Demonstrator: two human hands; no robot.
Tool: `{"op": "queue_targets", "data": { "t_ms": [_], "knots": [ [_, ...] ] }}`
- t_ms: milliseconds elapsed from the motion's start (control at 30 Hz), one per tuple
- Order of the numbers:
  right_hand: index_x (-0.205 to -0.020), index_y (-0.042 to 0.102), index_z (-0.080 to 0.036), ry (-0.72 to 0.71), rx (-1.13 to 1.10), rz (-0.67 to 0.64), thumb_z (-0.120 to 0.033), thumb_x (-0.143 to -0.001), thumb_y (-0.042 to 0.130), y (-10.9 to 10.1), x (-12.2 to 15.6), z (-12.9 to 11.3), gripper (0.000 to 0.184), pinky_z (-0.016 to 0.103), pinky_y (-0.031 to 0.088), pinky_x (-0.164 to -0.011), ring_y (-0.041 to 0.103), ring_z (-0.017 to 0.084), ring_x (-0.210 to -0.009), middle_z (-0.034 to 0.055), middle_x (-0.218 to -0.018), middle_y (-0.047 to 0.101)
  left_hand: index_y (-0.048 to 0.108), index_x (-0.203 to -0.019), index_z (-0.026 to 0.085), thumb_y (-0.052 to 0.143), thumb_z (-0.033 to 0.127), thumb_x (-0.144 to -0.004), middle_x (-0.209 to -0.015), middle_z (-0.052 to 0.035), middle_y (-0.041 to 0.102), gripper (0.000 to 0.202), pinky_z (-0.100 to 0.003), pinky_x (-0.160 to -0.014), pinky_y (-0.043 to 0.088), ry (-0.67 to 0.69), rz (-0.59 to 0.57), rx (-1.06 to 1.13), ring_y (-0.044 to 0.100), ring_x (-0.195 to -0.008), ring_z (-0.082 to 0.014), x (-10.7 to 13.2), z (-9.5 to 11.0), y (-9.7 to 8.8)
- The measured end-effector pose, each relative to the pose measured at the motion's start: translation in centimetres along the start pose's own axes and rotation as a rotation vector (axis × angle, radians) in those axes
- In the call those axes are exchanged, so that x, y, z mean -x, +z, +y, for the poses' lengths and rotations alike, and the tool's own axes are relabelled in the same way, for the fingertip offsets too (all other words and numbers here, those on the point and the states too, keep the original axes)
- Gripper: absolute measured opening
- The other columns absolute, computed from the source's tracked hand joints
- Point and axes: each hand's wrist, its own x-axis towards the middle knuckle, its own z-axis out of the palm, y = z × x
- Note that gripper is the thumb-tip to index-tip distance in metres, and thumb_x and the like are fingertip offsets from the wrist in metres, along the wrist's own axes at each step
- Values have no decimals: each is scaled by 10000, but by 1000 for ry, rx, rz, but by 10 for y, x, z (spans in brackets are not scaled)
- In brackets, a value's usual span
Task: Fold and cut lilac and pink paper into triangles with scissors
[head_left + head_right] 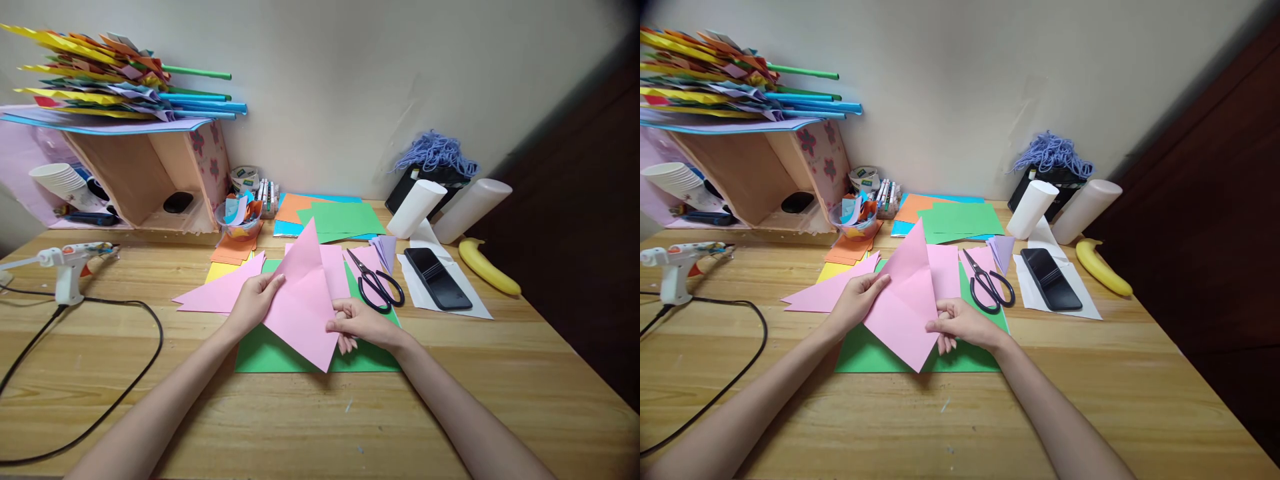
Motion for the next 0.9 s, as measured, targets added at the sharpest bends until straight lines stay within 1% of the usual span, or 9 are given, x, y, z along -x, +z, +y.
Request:
{"op": "queue_targets", "data": {
  "t_ms": [133, 233, 333, 433, 533, 633, 733, 833, 900],
  "knots": [
    [-761, 523, -130, 44, 18, -75, -336, -654, 709, 0, 2, -2, 298, 164, 396, -392, 537, 77, -377, -7, -503, 638, 488, -639, 143, 460, 497, -789, -567, 34, 414, 386, -183, -433, 258, 23, -48, -6, 354, -514, -80, 3, 4, -1],
    [-732, 545, -127, 14, 27, -46, -325, -619, 732, 3, 1, -3, 294, 182, 431, -445, 554, 79, -434, -14, -548, 634, 461, -619, 149, 448, 500, -796, -563, 34, 394, 393, -182, -435, 262, 50, -140, -40, 345, -517, -80, 7, 9, -2],
    [-651, 555, -128, -27, 78, 3, -369, -696, 658, 6, -1, -4, 266, 174, 370, -393, 502, 67, -392, -23, -490, 588, 443, -595, 152, 437, 500, -804, -554, 36, 376, 406, -185, -444, 263, 76, -211, -88, 333, -521, -80, 11, 12, -2],
    [-600, 544, -135, -33, 94, 13, -428, -757, 577, 8, -3, -3, 335, 179, 319, -366, 479, 67, -366, -6, -460, 579, 492, -611, 145, 472, 497, -790, -556, 34, 420, 396, -189, -460, 278, 82, -154, -78, 363, -525, -83, 9, 13, -4],
    [-606, 535, -149, -85, 34, 191, -489, -712, 610, 6, -6, -1, 364, 190, 298, -355, 452, 70, -345, -8, -450, 574, 570, -755, 136, 505, 498, -772, -632, 12, 534, 368, -192, -488, 324, 66, 34, 96, 464, -554, -97, 2, 12, -7],
    [-579, 529, -165, -248, -46, 533, -538, -693, 612, 5, -9, 2, 399, 218, 353, -402, 467, 89, -372, -3, -450, 563, 545, -954, 131, 429, 573, -786, -660, -17, 597, 487, -204, -483, 354, -2, 97, 372, 541, -542, -118, -2, 11, -5],
    [-593, 536, -176, -419, -127, 779, -516, -723, 606, 10, -11, 4, 371, 248, 424, -522, 536, 127, -505, 19, -538, 594, 565, -899, 108, 351, 664, -767, -626, -48, 608, 611, -207, -442, 336, -100, -87, 444, 549, -518, -129, 7, 11, 10],
    [-606, 527, -180, -452, -208, 838, -523, -740, 587, 23, -12, 7, 373, 259, 417, -528, 526, 139, -530, 24, -571, 597, 603, -702, 98, 361, 620, -796, -601, -66, 607, 583, -230, -523, 389, -63, -342, 299, 535, -550, -125, 25, 16, 32],
    [-595, 515, -178, -435, -222, 836, -530, -746, 575, 34, -13, 9, 388, 256, 405, -517, 504, 130, -507, 18, -550, 579, 614, -727, 113, 469, 568, -770, -674, -68, 640, 480, -253, -617, 431, -36, -384, 264, 557, -620, -138, 36, 22, 43]
  ]
}}
